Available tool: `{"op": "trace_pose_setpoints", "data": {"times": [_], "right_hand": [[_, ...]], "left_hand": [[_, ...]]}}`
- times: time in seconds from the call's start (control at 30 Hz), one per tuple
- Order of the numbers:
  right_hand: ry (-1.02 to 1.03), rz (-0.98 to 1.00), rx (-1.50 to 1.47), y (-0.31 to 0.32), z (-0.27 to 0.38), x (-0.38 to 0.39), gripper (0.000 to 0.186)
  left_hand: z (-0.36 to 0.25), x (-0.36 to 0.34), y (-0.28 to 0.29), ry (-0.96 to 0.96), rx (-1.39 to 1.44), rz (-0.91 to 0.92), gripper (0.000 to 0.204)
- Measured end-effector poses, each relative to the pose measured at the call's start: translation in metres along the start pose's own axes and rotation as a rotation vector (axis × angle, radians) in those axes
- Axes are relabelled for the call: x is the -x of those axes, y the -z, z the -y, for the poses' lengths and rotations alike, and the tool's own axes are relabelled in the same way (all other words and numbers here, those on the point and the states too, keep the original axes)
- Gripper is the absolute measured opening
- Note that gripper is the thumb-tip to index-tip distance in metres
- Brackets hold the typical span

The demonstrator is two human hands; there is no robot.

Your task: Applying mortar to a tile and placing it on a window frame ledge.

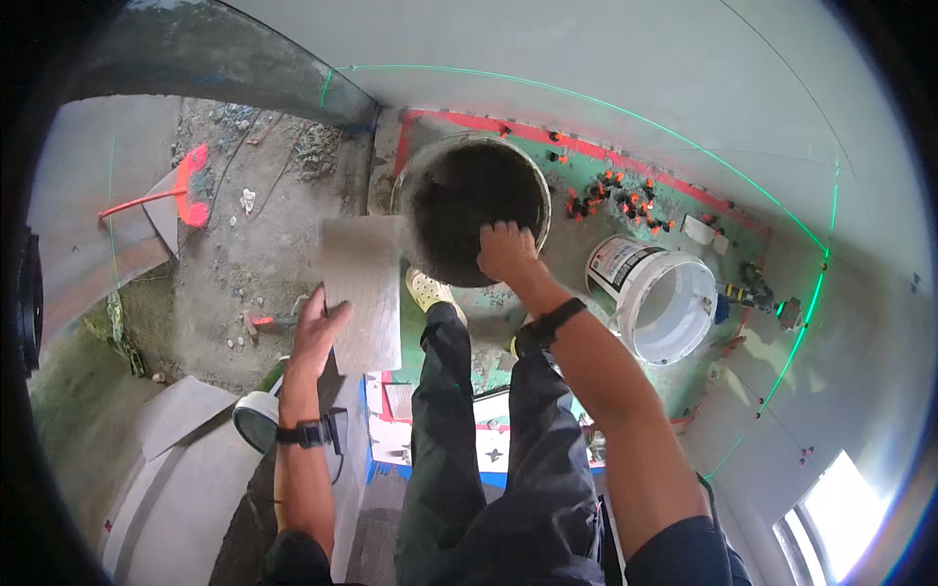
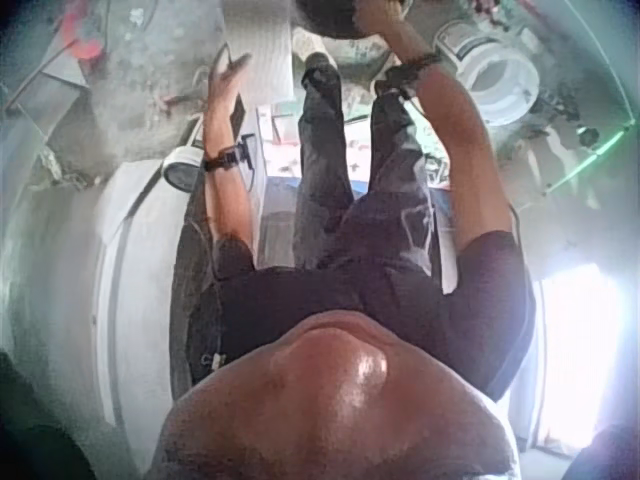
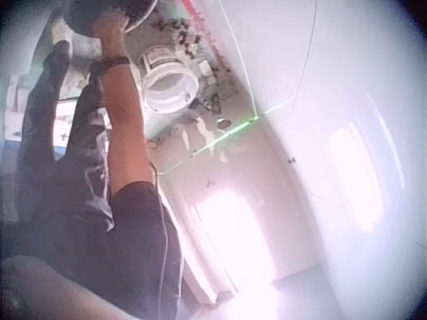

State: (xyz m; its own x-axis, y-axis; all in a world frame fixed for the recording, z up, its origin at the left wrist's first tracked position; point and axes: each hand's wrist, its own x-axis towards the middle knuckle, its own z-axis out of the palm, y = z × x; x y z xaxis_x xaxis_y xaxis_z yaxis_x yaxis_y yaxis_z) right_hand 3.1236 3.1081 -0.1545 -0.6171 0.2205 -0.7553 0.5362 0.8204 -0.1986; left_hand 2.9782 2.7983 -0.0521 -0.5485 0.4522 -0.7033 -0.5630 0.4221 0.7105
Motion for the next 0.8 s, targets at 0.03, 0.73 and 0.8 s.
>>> {"op": "trace_pose_setpoints", "data": {"times": [0.03,0.73,0.8], "right_hand": [[0.137,-0.157,-0.169,0.02,0.004,0.015,0.048],[0.194,0.202,-1.456,0.016,0.069,0.141,0.033],[0.24,0.338,-1.535,0.014,0.086,0.135,0.032]], "left_hand": [[-0.012,0.002,0.002,-0.039,-0.122,0.092,0.047],[-0.01,0.061,-0.036,0.079,0.641,-0.279,0.071],[0.003,0.059,-0.032,-0.003,0.82,-0.175,0.07]]}}
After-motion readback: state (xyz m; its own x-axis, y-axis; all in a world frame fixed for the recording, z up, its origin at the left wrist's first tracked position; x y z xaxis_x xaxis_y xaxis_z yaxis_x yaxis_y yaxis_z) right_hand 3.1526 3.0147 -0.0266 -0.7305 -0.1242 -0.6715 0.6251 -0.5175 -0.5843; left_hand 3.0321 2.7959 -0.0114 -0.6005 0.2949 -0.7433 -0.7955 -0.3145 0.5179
